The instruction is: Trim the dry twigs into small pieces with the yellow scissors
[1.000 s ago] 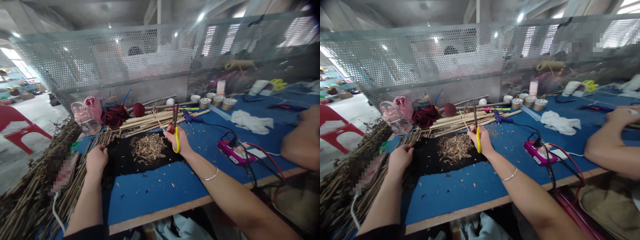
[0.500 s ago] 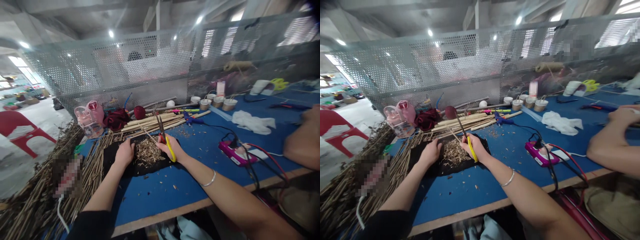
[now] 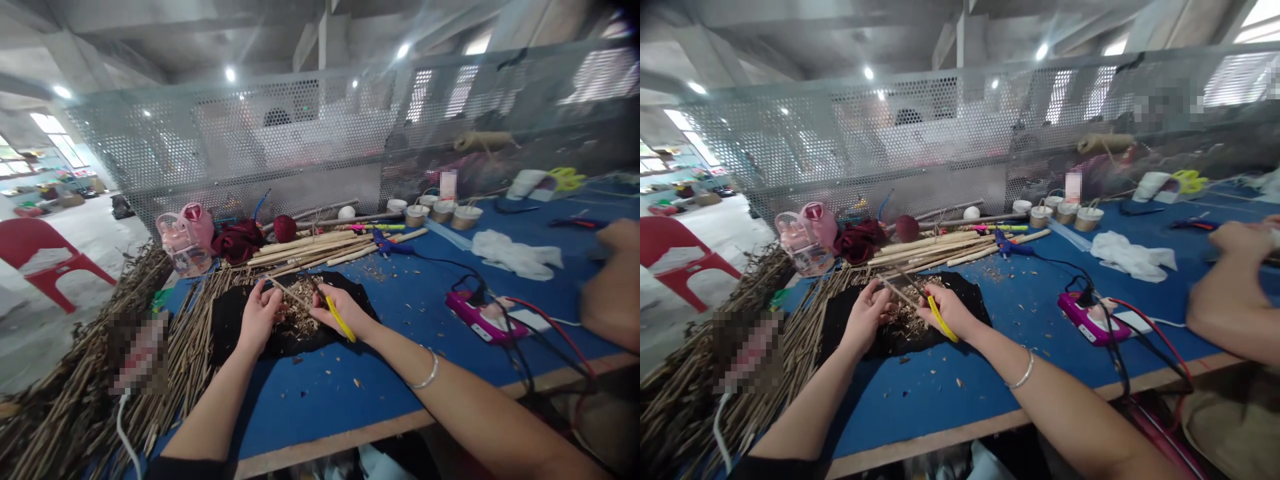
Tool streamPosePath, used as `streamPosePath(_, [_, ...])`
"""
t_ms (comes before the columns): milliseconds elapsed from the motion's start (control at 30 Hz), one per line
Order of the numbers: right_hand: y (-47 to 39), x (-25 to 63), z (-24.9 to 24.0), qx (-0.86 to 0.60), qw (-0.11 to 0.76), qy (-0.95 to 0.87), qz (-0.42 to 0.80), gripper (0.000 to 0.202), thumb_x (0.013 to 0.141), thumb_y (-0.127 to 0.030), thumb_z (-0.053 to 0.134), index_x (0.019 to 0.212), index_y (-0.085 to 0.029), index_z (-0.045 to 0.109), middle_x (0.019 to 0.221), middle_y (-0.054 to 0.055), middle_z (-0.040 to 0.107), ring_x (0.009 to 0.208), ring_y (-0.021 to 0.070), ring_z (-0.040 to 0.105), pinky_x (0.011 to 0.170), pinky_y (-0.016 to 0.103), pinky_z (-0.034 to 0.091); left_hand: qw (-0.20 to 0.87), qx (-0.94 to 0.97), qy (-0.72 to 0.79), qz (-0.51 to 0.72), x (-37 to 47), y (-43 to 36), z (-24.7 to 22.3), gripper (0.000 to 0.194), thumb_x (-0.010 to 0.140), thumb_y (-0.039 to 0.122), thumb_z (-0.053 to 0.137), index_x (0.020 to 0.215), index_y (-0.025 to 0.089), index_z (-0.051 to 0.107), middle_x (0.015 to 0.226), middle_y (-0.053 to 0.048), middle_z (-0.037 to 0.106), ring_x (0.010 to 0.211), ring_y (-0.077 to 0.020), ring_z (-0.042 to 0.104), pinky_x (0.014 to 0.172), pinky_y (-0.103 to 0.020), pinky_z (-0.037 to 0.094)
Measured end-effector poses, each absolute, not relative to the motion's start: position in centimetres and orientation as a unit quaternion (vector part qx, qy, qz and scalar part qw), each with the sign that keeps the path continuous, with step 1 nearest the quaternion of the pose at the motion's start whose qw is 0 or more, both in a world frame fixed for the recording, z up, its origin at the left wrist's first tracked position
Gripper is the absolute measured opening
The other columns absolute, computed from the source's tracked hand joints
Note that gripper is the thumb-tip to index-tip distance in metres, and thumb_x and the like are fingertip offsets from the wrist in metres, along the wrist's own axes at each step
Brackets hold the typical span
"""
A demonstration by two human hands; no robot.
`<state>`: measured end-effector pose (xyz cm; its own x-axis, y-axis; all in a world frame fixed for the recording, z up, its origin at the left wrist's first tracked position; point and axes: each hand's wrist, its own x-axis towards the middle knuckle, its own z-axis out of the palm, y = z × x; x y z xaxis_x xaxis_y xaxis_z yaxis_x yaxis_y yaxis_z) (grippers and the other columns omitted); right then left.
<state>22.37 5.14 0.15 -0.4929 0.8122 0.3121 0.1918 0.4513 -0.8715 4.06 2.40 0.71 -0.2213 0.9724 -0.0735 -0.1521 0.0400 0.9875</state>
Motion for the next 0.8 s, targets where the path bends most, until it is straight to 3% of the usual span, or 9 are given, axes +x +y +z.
streamPosePath(167, [4.7,22.2,0.3,-0.3,0.335,-0.814,0.369,0.011,0.071,-0.023,0.054,0.071,-0.018,0.044,0.063,-0.004,0.046,0.054,0.0077,0.042,0.053,0.019,0.036,0.519,0.39,0.489,0.583,3.5,2.7,0.0,0.046,0.064,0.04,0.068,0.098,0.013,0.054,0.074,-0.001,0.06,0.049,-0.0036,0.05,0.044,-0.014,0.042])
streamPosePath(300, [4.6,22.1,0.2,-0.298,0.337,-0.832,0.324,0.009,0.072,-0.023,0.052,0.071,-0.018,0.045,0.062,-0.004,0.046,0.054,0.0082,0.041,0.052,0.019,0.035,0.512,0.408,0.504,0.564,3.4,2.8,-0.7,0.034,0.068,0.043,0.063,0.081,0.013,0.055,0.064,0.001,0.056,0.046,-0.0037,0.047,0.045,-0.015,0.042])
streamPosePath(500, [4.2,21.5,-0.2,-0.305,0.368,-0.82,0.315,0.007,0.07,-0.022,0.052,0.071,-0.019,0.046,0.062,-0.004,0.047,0.055,0.0084,0.042,0.052,0.019,0.036,0.339,0.528,0.607,0.487,3.4,2.3,-0.6,0.034,0.078,0.048,0.044,0.067,0.017,0.052,0.056,0.001,0.055,0.044,-0.0091,0.05,0.041,-0.019,0.039])
streamPosePath(633, [3.8,21.2,0.2,-0.314,0.371,-0.799,0.355,0.008,0.071,-0.02,0.049,0.068,-0.019,0.042,0.059,-0.004,0.046,0.051,0.0083,0.045,0.051,0.019,0.038,0.212,0.601,0.616,0.463,3.2,1.9,-0.1,0.033,0.082,0.043,0.039,0.065,0.018,0.053,0.053,0.002,0.055,0.046,-0.0096,0.05,0.046,-0.019,0.038])
streamPosePath(800, [4.3,21.8,0.6,-0.311,0.386,-0.791,0.36,0.008,0.069,-0.019,0.05,0.067,-0.019,0.042,0.061,-0.004,0.046,0.053,0.0084,0.045,0.052,0.02,0.038,0.137,0.621,0.655,0.407,2.0,2.3,-0.1,0.031,0.082,0.039,0.04,0.071,0.019,0.061,0.061,0.0,0.06,0.059,-0.0138,0.056,0.059,-0.023,0.041])
